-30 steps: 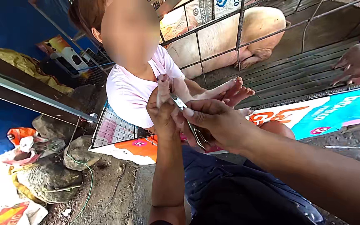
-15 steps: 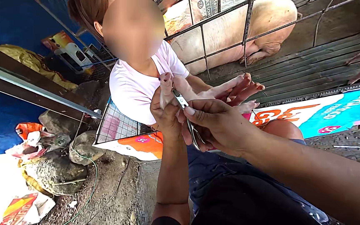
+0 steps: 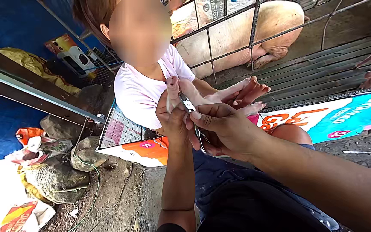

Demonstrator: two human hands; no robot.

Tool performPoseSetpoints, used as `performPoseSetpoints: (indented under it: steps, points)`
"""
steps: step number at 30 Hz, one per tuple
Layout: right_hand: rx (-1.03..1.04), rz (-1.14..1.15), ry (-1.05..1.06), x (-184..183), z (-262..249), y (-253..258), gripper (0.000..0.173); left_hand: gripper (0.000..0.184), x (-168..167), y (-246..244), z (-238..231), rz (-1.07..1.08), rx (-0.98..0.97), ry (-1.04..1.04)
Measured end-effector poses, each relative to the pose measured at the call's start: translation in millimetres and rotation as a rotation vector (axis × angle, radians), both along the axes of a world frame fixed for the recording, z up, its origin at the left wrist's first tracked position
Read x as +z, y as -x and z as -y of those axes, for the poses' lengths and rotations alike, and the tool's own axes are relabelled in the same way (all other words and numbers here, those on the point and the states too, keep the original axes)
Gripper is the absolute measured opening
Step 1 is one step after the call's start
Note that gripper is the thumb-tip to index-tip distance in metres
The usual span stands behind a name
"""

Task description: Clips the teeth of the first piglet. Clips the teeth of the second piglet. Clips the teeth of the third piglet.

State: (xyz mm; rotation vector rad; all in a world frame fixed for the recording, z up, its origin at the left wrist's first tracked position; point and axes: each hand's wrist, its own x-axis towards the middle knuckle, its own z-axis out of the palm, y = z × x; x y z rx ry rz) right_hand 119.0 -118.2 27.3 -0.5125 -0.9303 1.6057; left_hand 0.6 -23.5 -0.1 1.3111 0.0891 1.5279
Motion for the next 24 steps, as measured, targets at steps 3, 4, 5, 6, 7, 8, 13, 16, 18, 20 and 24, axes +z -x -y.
performPoseSetpoints:
  steps: [3,4,5,6,7,8,13,16,18,20,24]
  points:
    - [-0.042,0.031,-0.028,0.2,0.3,1.9,0.032,0.033,-0.3,0.7,-3.2,-0.01,-0.011,-0.036]
    - [-0.055,0.035,-0.036,-0.3,0.5,2.2,0.031,0.035,-0.2,0.0,-3.4,-0.007,-0.009,-0.043]
    - [-0.066,0.038,-0.04,-0.9,0.8,2.1,0.031,0.035,-0.2,-1.1,-2.9,-0.003,-0.009,-0.049]
    - [-0.078,0.042,-0.04,-1.3,1.1,1.8,0.031,0.036,-0.7,-2.0,-3.1,-0.003,-0.01,-0.06]
    - [-0.094,0.044,-0.04,-1.6,1.3,1.5,0.031,0.037,-1.5,-3.3,-3.7,-0.003,-0.009,-0.066]
    - [-0.111,0.045,-0.042,-2.0,1.3,1.3,0.031,0.037,-2.4,-4.8,-4.7,0.003,-0.013,-0.068]
    - [-0.14,0.06,-0.107,-9.8,4.2,-5.5,0.03,0.035,-1.1,-11.8,-6.2,-0.009,0.017,-0.06]
    - [-0.196,0.328,-0.227,-3.7,21.2,-40.7,0.029,0.038,3.8,-15.3,-4.8,-0.05,0.093,-0.068]
    - [-0.266,0.521,-0.237,9.4,34.4,-68.2,0.028,0.04,6.6,-19.2,1.2,-0.093,0.18,-0.108]
    - [-0.343,0.615,-0.195,20.4,44.8,-77.0,0.026,0.043,8.9,-26.3,10.8,-0.164,0.294,-0.15]
    - [-0.384,0.665,-0.181,22.2,51.4,-56.7,0.023,0.042,9.1,-38.4,27.6,-0.242,0.496,-0.196]
